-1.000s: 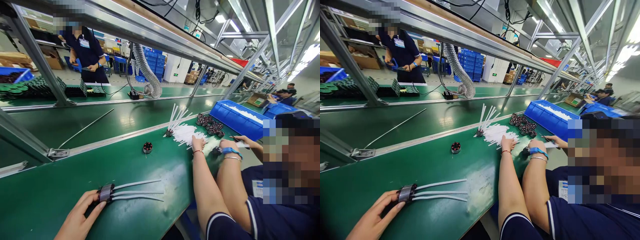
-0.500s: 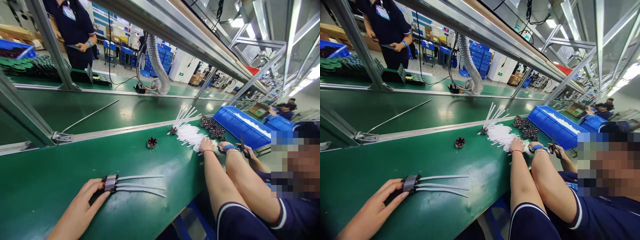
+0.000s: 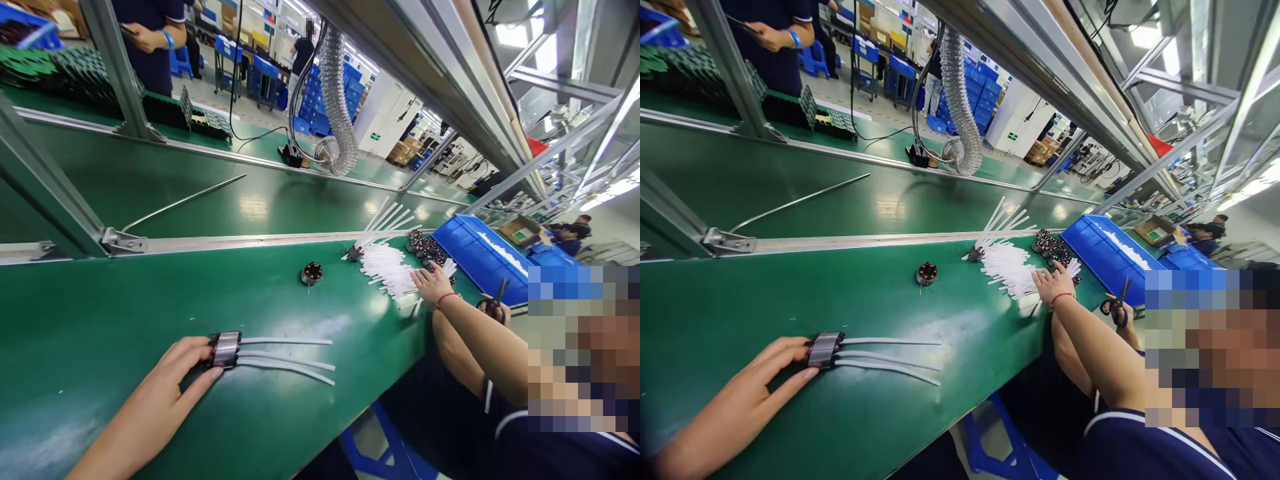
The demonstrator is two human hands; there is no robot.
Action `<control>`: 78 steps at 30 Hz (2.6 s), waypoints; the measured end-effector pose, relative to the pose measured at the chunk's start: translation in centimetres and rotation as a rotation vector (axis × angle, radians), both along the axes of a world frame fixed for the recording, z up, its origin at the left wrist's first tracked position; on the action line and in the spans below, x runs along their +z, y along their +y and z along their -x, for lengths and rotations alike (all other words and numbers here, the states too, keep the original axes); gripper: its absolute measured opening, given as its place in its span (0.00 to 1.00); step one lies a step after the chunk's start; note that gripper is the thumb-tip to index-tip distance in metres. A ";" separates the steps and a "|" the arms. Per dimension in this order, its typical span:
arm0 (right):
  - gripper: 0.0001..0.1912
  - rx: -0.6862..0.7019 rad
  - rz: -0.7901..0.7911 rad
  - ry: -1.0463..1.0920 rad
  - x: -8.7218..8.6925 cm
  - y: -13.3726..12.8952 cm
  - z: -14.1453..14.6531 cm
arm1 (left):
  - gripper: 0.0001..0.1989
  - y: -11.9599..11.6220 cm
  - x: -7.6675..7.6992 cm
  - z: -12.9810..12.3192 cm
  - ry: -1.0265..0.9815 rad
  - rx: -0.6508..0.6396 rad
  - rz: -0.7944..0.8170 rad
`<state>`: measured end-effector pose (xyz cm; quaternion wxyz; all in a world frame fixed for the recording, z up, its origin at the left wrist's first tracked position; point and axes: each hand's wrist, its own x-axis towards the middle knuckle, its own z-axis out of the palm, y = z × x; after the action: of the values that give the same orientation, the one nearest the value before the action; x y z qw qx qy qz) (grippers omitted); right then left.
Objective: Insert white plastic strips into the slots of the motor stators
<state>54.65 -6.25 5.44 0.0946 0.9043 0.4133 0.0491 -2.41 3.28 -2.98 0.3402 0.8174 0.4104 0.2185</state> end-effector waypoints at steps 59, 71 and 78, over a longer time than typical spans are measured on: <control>0.32 1.210 0.240 0.228 -0.6 21.9 39.1 | 0.05 -1.3 2.3 -1.5 -0.150 -0.003 0.042; 0.24 1.258 -0.142 0.673 2.2 12.4 32.6 | 0.04 -1.6 2.7 -0.8 -0.092 -0.017 0.127; 0.15 0.499 -1.258 0.885 3.0 8.4 16.9 | 0.11 -1.2 2.9 -0.2 0.119 -0.120 0.100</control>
<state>37.70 2.17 8.43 -0.6181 0.6050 0.4970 -0.0704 -2.17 2.10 -0.08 0.3679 0.8340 0.3908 0.1280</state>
